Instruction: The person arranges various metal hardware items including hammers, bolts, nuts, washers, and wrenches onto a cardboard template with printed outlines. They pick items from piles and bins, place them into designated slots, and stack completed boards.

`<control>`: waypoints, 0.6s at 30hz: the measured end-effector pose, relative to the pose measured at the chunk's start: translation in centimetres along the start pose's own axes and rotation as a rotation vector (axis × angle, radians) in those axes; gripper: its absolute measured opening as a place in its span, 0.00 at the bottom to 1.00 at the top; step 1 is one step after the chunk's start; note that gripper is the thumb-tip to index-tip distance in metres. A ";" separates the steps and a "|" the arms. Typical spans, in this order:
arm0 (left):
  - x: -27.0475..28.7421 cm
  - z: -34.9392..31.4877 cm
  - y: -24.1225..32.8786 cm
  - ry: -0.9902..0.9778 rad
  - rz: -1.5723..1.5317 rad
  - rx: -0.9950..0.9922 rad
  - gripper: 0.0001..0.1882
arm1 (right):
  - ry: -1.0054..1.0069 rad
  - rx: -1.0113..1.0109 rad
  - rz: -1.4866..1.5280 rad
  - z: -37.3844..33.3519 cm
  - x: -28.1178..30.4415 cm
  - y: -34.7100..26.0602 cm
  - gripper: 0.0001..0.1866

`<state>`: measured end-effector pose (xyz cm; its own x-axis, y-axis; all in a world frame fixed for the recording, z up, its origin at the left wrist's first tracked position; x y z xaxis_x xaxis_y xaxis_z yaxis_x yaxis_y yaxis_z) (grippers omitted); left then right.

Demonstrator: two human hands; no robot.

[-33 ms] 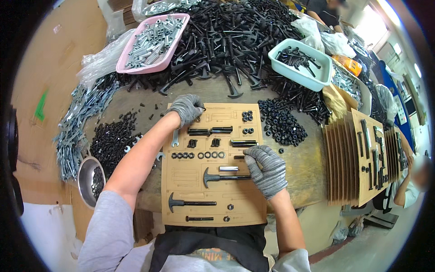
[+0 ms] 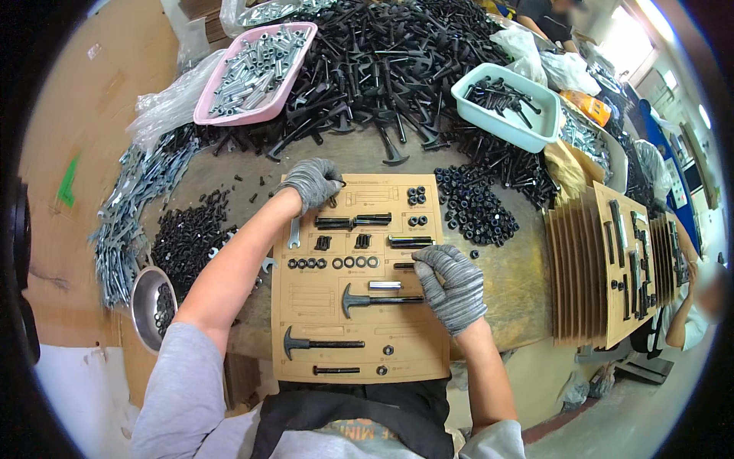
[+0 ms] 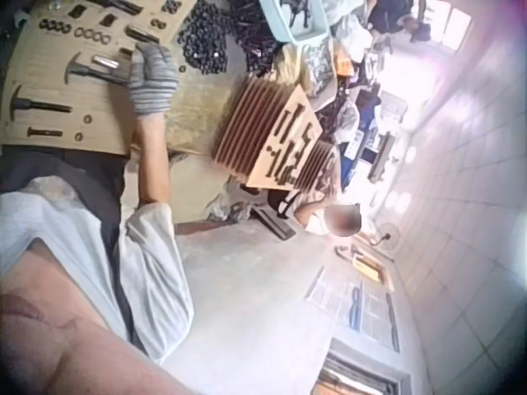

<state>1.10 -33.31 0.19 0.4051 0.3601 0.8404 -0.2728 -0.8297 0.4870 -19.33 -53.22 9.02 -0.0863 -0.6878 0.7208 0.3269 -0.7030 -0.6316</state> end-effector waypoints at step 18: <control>3.7 -1.6 -1.4 -0.028 0.077 0.060 0.11 | -0.496 0.149 -0.275 13.1 -12.5 0.0 0.10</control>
<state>1.62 -30.14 3.01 0.4096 0.2827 0.8674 -0.2521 -0.8787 0.4054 -5.96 -42.25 3.71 0.2522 -0.2918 0.9226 0.4866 -0.7859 -0.3816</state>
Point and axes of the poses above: each hand's wrist, its own z-axis towards the middle knuckle, its own x-axis out of the back of the hand, y = z × x, the point moved 9 cm from there along z, towards the middle knuckle, and after that the axes turned 9 degrees about -y, right-handed, at the moved point
